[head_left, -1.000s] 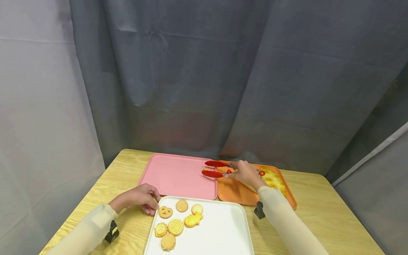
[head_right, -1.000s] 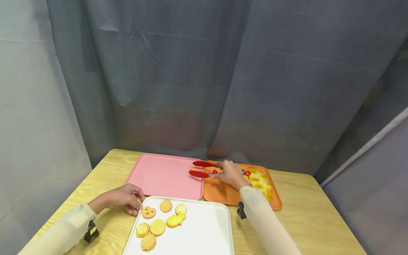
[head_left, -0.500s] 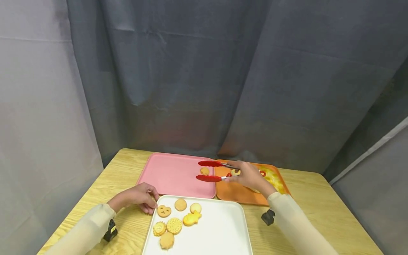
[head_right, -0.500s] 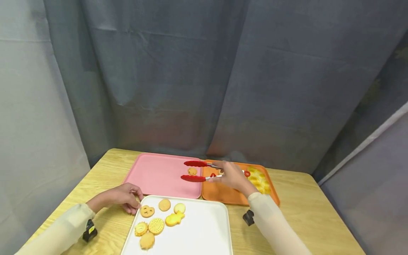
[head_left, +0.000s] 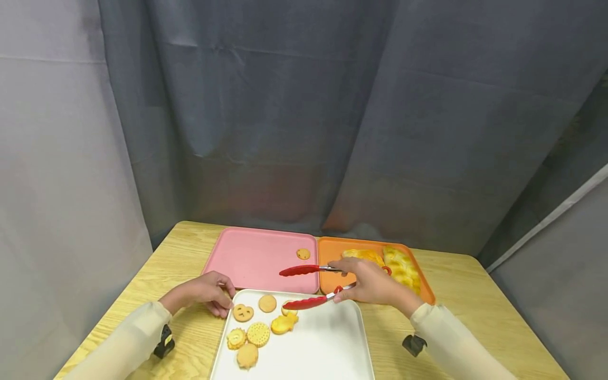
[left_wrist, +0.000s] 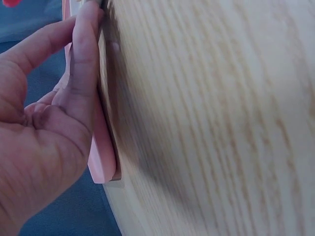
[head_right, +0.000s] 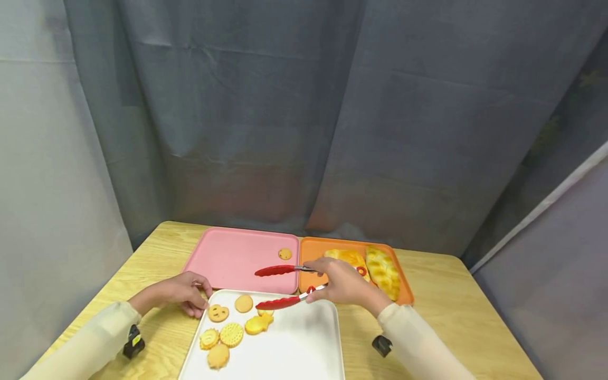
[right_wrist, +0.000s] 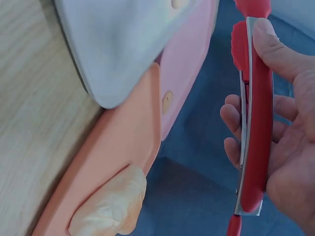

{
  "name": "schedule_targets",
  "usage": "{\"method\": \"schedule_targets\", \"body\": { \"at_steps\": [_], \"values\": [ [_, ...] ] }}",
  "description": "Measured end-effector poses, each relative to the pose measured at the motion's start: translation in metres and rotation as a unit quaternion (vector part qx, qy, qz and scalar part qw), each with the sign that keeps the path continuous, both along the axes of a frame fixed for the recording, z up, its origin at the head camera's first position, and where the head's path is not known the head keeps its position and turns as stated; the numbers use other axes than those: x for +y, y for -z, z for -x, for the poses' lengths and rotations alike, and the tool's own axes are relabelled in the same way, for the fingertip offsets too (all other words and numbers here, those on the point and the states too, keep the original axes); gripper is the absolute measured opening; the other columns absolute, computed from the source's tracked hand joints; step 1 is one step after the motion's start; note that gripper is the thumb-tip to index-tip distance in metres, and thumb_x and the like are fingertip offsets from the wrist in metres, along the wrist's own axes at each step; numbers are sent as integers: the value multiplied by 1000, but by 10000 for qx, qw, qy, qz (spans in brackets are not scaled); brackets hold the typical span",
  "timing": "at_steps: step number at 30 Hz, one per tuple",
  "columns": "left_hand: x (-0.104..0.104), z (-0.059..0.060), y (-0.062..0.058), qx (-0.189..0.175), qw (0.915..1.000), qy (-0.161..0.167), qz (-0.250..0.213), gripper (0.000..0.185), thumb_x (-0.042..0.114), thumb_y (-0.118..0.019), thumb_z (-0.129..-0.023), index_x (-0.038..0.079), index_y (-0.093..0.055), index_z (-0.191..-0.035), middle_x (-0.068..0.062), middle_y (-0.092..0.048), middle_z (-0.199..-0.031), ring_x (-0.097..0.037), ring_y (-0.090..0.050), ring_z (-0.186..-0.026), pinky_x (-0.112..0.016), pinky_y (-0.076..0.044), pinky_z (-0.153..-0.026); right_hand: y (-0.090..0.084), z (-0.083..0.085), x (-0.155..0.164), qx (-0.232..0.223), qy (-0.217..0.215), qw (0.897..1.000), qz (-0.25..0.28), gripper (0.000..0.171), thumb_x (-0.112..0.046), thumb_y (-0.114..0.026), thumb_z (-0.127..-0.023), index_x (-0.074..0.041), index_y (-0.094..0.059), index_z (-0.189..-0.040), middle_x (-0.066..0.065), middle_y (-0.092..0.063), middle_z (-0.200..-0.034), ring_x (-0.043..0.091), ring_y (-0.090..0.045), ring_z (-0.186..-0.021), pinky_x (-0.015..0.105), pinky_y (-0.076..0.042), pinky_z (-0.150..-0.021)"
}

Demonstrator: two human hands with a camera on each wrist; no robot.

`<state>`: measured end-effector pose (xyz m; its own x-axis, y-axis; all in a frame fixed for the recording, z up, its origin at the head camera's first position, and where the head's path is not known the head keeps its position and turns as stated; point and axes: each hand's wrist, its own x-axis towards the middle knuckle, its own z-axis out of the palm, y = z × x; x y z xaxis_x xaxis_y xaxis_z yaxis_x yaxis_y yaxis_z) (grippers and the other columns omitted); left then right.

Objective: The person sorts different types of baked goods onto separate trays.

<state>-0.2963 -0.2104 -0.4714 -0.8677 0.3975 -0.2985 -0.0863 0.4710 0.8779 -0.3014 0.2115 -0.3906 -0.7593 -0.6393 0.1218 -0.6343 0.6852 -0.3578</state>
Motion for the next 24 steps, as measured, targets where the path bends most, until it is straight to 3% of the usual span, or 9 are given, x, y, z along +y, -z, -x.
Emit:
{"method": "schedule_targets", "body": {
  "at_steps": [5,13,20,24],
  "values": [
    [0,2,2,-19,10000,-28,35,24,6,-77,-85,-3,-63,-102,-9,-71,-71,-14,-69,-60,-26,-59,-55,6,-9,-4,58,-427,9987,-255,75,-42,-89,-74,-11,-63,-138,7,-70,-128,24,-69,-102,37,-59,-84],
    [-1,2,3,-16,10000,-37,64,24,6,-77,-84,-2,-63,-101,-9,-71,-71,-14,-70,-60,-26,-59,-55,20,-15,-9,399,-1032,9933,-318,72,-40,-90,-73,-11,-66,-134,5,-73,-117,22,-68,-95,26,-54,-78],
    [-1,2,2,-10,10000,-34,59,24,7,-78,-84,-2,-63,-101,-9,-71,-71,-14,-70,-61,-26,-60,-56,26,-11,-13,492,-1127,9918,-352,67,-41,-89,-74,-9,-69,-129,4,-75,-114,20,-68,-92,24,-50,-75],
    [-1,1,1,7,10000,-31,67,23,6,-78,-85,-2,-63,-101,-8,-72,-70,-14,-70,-60,-26,-60,-56,27,-9,-13,639,-1251,9896,-308,64,-41,-88,-75,-10,-71,-127,3,-76,-110,9,-62,-83,19,-46,-69]
  ]
}}
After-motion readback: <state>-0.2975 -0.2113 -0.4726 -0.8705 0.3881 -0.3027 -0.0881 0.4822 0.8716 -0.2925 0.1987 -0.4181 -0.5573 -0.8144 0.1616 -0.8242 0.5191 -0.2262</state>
